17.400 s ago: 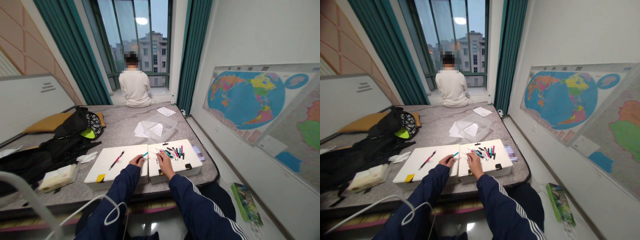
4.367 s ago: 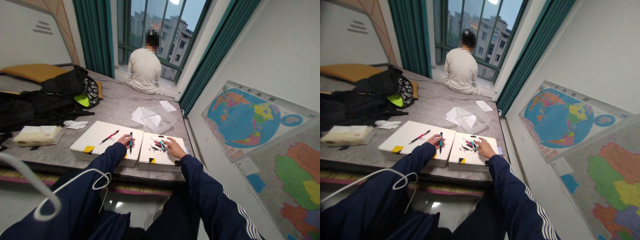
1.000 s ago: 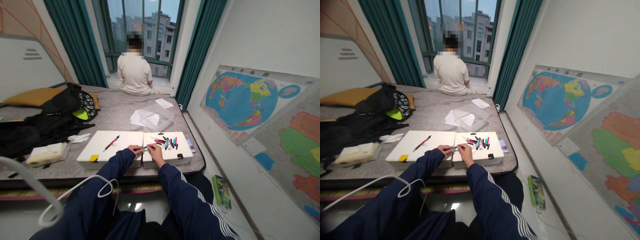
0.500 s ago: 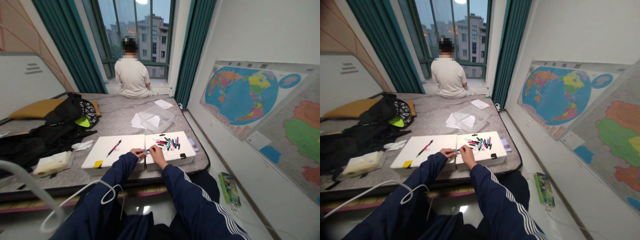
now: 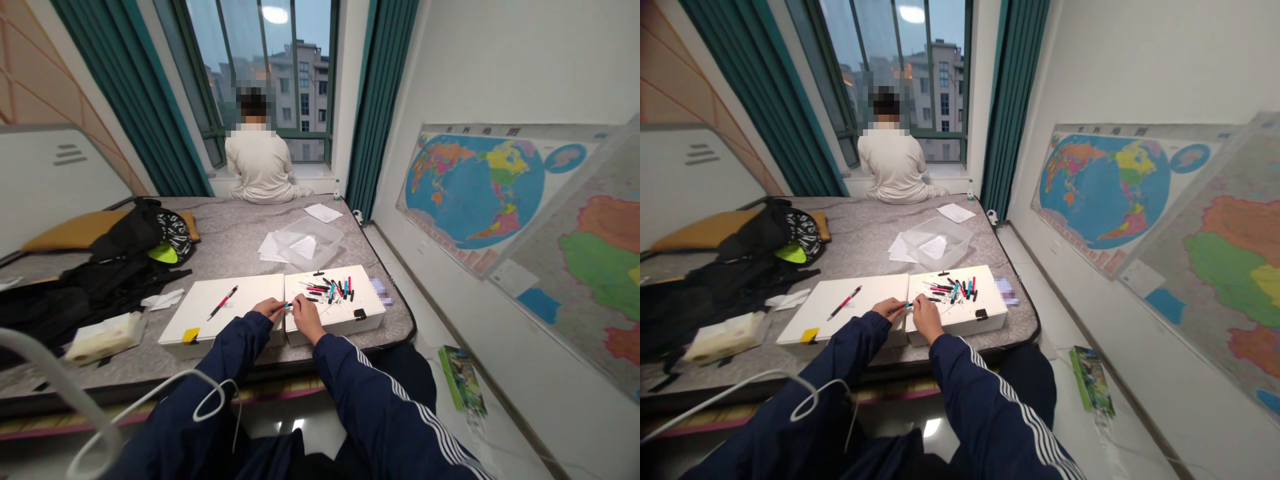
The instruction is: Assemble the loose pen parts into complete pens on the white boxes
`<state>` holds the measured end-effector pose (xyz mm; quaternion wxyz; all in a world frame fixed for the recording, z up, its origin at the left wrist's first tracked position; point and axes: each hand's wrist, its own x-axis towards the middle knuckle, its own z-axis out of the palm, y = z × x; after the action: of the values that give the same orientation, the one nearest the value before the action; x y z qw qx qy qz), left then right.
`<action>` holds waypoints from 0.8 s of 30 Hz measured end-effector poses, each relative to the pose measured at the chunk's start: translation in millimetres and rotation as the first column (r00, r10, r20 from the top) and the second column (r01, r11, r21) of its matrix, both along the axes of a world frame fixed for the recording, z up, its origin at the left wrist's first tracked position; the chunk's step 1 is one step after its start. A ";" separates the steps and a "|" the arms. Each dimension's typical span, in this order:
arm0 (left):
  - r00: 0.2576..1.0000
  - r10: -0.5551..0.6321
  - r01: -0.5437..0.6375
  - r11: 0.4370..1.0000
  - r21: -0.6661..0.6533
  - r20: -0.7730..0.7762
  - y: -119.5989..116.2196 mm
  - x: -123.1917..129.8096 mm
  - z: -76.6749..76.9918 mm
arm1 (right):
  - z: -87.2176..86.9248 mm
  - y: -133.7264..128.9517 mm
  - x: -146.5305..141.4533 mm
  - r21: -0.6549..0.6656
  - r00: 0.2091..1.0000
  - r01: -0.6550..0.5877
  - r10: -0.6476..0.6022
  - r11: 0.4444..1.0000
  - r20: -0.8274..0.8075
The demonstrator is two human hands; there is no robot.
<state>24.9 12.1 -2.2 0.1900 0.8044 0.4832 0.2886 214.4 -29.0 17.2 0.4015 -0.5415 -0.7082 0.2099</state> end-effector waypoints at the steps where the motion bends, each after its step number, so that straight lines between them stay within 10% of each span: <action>1: 0.999 -0.015 0.016 0.999 0.037 -0.028 0.6 -0.4 -0.1 | -0.8 -0.1 0.0 -0.004 1.000 0.005 -0.005 1.000 0.003; 16: 0.962 0.262 -0.242 0.950 0.195 -0.083 -1.1 4.0 -14.9 | -9.9 4.2 -3.7 -0.007 0.982 0.087 -0.084 0.996 0.169; 24: 0.954 0.230 -0.197 0.964 0.177 -0.192 -11.6 13.7 -7.0 | -11.0 9.6 -0.9 -0.092 0.994 0.074 -0.080 0.993 -0.069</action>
<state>38.6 0.5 -9.2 0.0418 0.7858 0.5607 0.2575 213.5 -19.4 6.2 0.4101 -0.5779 -0.6616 0.2451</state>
